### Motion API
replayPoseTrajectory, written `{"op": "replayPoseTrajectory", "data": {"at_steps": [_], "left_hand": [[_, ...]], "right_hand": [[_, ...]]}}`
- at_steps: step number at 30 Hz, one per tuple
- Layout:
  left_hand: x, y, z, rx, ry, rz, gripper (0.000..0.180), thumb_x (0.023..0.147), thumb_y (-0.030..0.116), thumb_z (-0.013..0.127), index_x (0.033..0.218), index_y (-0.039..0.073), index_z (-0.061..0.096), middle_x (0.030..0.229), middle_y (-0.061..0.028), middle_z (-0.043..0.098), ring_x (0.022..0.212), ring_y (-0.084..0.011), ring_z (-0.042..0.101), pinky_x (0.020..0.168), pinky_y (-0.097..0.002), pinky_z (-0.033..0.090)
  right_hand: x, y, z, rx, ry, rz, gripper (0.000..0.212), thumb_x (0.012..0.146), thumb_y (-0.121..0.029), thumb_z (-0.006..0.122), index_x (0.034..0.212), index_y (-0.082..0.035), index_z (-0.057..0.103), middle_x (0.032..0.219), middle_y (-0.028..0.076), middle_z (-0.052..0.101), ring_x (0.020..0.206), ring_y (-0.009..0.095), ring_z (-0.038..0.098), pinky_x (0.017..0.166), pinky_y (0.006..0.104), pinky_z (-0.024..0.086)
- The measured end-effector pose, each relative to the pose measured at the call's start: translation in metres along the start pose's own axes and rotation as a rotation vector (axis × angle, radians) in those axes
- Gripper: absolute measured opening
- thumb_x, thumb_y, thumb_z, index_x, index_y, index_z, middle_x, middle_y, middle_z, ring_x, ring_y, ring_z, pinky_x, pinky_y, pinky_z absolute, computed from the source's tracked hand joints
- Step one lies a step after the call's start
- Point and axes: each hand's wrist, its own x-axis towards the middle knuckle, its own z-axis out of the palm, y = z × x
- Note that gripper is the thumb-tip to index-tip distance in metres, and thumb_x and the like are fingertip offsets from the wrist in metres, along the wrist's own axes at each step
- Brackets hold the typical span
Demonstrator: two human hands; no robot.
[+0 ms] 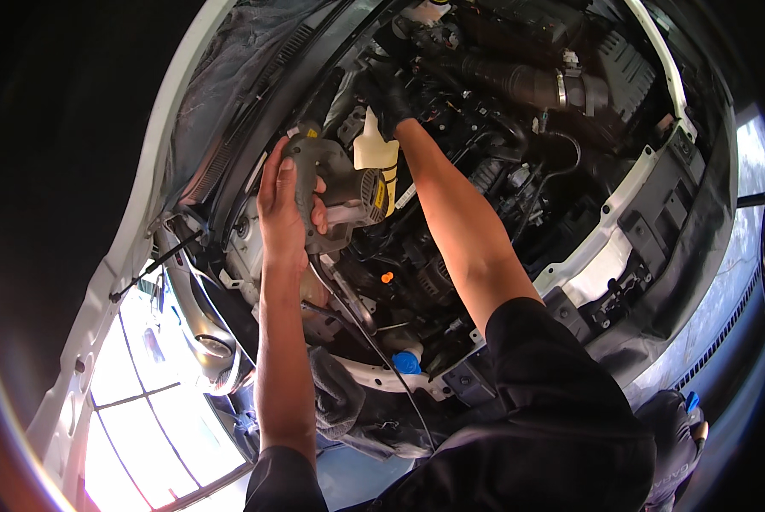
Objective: The person sprays a cleaning solution from a yellow bottle onto various components within the car's engine bay and wipes them with a cloth. The person systematically cleans the engine cover, hoses, and surrounding areas, moving the cloth and spray bottle between different sections of the engine compartment.
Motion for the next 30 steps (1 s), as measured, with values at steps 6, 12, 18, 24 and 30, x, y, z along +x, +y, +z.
{"op": "replayPoseTrajectory", "data": {"at_steps": [6,12,18,24,30], "left_hand": [[0.018,0.001,0.026,0.001,-0.054,0.028,0.052,0.108,0.034,0.045,0.152,0.008,0.036,0.081,-0.0093,0.059,0.048,-0.0088,0.048,0.041,-0.0262,0.042],[0.028,0.003,0.041,-0.002,-0.087,0.045,0.052,0.108,0.032,0.046,0.152,0.009,0.035,0.081,-0.0090,0.060,0.048,-0.0094,0.049,0.041,-0.0269,0.043],[0.037,0.003,0.053,0.003,-0.095,0.049,0.052,0.108,0.032,0.045,0.152,0.007,0.035,0.081,-0.0094,0.060,0.047,-0.0099,0.048,0.041,-0.0269,0.043],[0.042,0.006,0.079,-0.051,-0.161,0.035,0.049,0.108,0.029,0.045,0.152,0.011,0.036,0.081,-0.0083,0.058,0.046,-0.0108,0.049,0.039,-0.0283,0.042],[0.037,0.006,0.073,-0.087,-0.169,0.056,0.048,0.108,0.029,0.045,0.152,0.012,0.038,0.081,-0.0085,0.058,0.045,-0.0108,0.048,0.040,-0.0282,0.042]], "right_hand": [[-0.001,-0.037,-0.019,-0.105,0.072,-0.124,0.017,0.092,-0.012,0.060,0.106,-0.007,0.067,0.079,0.006,0.061,0.069,0.016,0.059,0.062,0.0339,0.049],[0.003,-0.042,-0.023,-0.195,0.117,-0.146,0.022,0.089,-0.012,0.062,0.108,-0.004,0.066,0.091,0.010,0.064,0.081,0.019,0.064,0.072,0.0343,0.052],[0.020,-0.034,-0.032,-0.305,0.195,-0.238,0.026,0.089,-0.018,0.065,0.110,-0.003,0.065,0.097,0.012,0.066,0.089,0.023,0.063,0.079,0.0379,0.051],[0.044,-0.053,-0.081,-0.218,0.140,-0.284,0.017,0.091,-0.009,0.066,0.107,-0.002,0.066,0.094,0.003,0.064,0.084,0.020,0.063,0.073,0.0360,0.052],[-0.007,-0.113,-0.048,-0.235,0.237,-0.284,0.016,0.088,-0.010,0.067,0.103,-0.003,0.065,0.100,0.010,0.066,0.091,0.029,0.063,0.081,0.0392,0.050]]}}
